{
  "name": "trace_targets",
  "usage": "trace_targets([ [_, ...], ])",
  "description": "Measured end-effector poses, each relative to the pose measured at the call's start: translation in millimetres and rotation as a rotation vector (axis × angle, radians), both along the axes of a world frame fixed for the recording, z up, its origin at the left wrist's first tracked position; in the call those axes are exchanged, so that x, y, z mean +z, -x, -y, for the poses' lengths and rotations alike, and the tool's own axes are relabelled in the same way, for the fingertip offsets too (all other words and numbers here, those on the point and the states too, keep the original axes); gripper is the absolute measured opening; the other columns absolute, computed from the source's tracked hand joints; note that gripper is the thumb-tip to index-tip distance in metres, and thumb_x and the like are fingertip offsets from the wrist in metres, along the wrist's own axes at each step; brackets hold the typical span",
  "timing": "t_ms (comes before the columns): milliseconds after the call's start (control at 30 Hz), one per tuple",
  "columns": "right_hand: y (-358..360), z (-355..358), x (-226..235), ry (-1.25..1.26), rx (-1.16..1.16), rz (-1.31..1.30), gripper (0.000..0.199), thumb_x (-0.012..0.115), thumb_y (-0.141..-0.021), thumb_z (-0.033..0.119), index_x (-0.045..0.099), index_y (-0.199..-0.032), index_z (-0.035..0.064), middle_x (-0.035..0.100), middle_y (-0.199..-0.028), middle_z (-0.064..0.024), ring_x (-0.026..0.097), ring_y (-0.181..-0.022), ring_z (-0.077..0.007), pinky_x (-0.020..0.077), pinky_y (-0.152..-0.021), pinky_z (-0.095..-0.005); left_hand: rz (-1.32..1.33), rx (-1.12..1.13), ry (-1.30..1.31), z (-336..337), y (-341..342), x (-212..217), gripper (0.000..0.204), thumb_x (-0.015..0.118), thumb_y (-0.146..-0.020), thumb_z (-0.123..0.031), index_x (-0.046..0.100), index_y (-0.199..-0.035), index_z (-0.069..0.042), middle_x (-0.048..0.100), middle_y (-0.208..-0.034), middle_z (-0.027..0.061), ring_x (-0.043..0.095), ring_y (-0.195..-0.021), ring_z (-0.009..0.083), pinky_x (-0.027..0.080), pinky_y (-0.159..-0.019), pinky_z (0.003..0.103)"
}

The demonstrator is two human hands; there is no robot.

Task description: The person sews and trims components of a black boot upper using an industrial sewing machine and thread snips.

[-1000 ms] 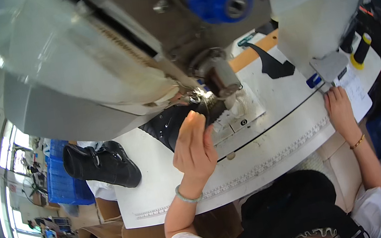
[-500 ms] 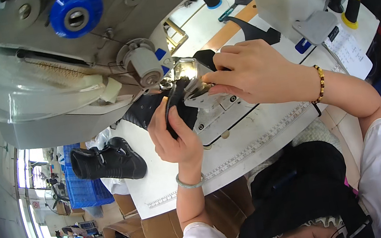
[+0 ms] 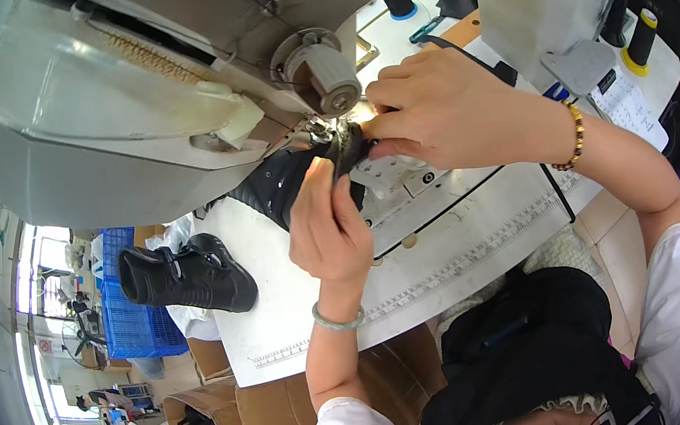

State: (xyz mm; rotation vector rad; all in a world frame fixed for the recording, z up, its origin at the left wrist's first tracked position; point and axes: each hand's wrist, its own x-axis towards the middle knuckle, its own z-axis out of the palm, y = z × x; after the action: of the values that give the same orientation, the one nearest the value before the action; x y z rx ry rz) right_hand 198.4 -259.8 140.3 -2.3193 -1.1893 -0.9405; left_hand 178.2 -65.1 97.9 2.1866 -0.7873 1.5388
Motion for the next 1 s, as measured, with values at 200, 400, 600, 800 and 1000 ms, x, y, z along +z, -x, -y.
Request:
trace_targets([
  [200, -5.6, -7.5, -16.5, -0.162, -0.092, 0.131, 0.015, 0.067, -0.070, 0.023, 0.062, -0.072, 0.0095, 0.049, -0.068, -0.0017, 0.052, -0.066, -0.0182, 0.0426, -0.059, -0.0311, 0.099, -0.013, -0.203, -3.6, -1.6, -6.8, 0.020, 0.066, -0.077, -0.006, 0.063, -0.094, 0.004, 0.064, -0.092, 0.0120, 0.063, -0.089, 0.0276, 0.053, -0.076, 0.031],
  [400, 15.4, 5.1, -3.8, -0.121, -0.188, -0.005, 0.015, 0.067, -0.072, 0.020, 0.063, -0.083, 0.0102, 0.051, -0.070, -0.0023, 0.053, -0.070, -0.0200, 0.0426, -0.062, -0.0317, 0.187, 0.011, -0.323, -4.9, -2.5, -13.5, 0.015, 0.064, -0.076, -0.003, 0.064, -0.090, 0.003, 0.063, -0.094, 0.0124, 0.062, -0.091, 0.0281, 0.053, -0.080, 0.033],
  [600, 48.0, 23.0, -10.6, -0.353, -0.407, -0.299, 0.025, 0.069, -0.071, 0.014, 0.062, -0.095, 0.0090, 0.051, -0.081, -0.0052, 0.053, -0.069, -0.0222, 0.0433, -0.059, -0.0303, 0.021, -0.085, -0.226, -12.1, 0.8, -12.9, 0.026, 0.069, -0.072, -0.007, 0.064, -0.096, 0.001, 0.062, -0.099, 0.0110, 0.060, -0.097, 0.0265, 0.050, -0.084, 0.035],
  [800, 23.6, 0.6, -55.1, -0.359, 0.003, -0.040, 0.033, 0.069, -0.068, 0.004, 0.062, -0.100, 0.0089, 0.055, -0.091, -0.0056, 0.053, -0.064, -0.0191, 0.0434, -0.056, -0.0267, -0.003, -0.136, -0.206, -12.5, -0.8, -7.8, 0.024, 0.063, -0.074, 0.001, 0.064, -0.098, 0.003, 0.061, -0.102, 0.0120, 0.060, -0.099, 0.0264, 0.051, -0.085, 0.035],
  [1000, -11.6, -12.8, -57.1, -0.254, 0.206, 0.261, 0.030, 0.068, -0.064, 0.002, 0.064, -0.094, 0.0043, 0.060, -0.100, -0.0062, 0.054, -0.065, -0.0161, 0.0429, -0.055, -0.0250, -0.007, -0.187, -0.145, -14.0, -0.3, -11.1, 0.022, 0.065, -0.073, 0.001, 0.063, -0.094, 0.004, 0.062, -0.098, 0.0141, 0.061, -0.096, 0.0274, 0.052, -0.083, 0.035],
])
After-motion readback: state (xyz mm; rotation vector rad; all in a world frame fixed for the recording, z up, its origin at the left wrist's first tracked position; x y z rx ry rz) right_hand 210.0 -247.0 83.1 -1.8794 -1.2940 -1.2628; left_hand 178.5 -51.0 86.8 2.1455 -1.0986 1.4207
